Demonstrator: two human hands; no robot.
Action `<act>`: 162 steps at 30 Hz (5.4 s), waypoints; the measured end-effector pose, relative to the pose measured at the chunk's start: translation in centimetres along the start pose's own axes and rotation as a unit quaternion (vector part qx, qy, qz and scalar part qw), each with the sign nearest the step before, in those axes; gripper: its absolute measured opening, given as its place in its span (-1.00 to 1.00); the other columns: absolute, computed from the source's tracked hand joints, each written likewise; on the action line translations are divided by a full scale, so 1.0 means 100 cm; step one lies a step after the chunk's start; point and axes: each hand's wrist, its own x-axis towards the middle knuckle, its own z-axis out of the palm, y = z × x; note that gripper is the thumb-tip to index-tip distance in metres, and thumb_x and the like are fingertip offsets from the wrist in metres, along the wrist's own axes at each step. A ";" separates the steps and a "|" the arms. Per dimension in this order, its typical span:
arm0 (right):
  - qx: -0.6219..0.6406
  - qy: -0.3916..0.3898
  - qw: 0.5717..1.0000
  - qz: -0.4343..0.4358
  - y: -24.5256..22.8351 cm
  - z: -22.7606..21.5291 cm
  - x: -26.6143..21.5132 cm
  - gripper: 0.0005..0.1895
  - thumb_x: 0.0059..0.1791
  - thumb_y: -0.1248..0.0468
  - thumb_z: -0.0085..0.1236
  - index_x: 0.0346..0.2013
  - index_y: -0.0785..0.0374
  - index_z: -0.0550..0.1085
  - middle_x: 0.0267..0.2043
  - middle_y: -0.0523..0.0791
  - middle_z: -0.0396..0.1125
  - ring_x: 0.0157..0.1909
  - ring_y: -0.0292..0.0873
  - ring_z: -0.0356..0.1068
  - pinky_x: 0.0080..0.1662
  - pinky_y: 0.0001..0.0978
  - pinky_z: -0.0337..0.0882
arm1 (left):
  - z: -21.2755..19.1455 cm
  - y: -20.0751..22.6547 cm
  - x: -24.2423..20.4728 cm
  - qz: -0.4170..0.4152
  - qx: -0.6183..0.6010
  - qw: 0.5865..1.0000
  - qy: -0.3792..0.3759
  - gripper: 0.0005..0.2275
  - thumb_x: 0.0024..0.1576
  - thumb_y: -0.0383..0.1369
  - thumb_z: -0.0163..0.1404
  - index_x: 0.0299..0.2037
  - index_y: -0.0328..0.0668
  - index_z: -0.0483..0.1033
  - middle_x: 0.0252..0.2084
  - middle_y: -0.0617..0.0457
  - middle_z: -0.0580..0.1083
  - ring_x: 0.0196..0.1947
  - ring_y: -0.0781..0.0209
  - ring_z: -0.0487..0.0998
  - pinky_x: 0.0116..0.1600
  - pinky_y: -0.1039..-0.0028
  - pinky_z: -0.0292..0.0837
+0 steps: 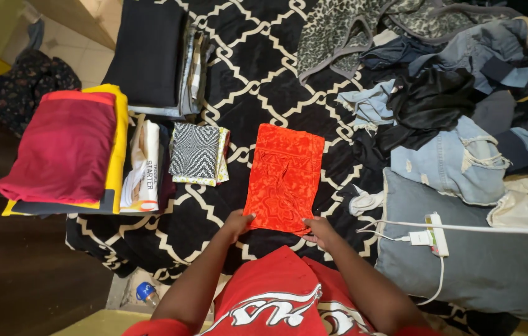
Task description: Folding various items of clothing and organizing them into stacks on a bed
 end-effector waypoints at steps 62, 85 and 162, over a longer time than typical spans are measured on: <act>0.001 0.051 0.997 -0.065 -0.046 -0.021 0.035 -0.39 0.03 0.27 0.25 0.31 0.42 0.26 0.20 0.14 0.17 0.17 0.09 0.29 0.02 0.05 0.54 | 0.026 0.068 0.019 0.035 0.053 0.998 0.030 -0.62 0.14 -0.19 0.14 0.16 -0.05 0.55 -0.05 -0.10 0.58 -0.06 -0.03 0.63 -0.02 0.19 0.59; -0.418 0.018 0.887 -0.195 -0.037 0.013 -0.052 -0.63 -0.09 0.00 0.19 -0.03 0.00 0.54 -0.13 -0.12 0.54 0.07 0.01 0.51 0.08 -0.13 0.50 | -0.004 0.058 -0.093 0.082 -0.070 0.992 -0.064 -0.45 0.03 -0.42 0.27 0.26 -0.18 0.39 -0.04 -0.17 0.52 -0.06 -0.05 0.55 -0.06 0.07 0.55; -0.204 0.013 0.978 -0.040 -0.005 -0.046 -0.019 -0.86 -0.04 0.46 0.06 -0.20 0.35 0.49 -0.29 0.04 0.48 -0.39 -0.07 0.39 -0.43 -0.31 0.26 | -0.354 0.284 -0.192 0.465 -0.490 0.734 -0.064 -0.41 -0.12 -0.65 -0.05 0.23 -0.31 0.35 0.18 -0.34 0.47 0.10 -0.33 0.55 0.09 -0.12 0.56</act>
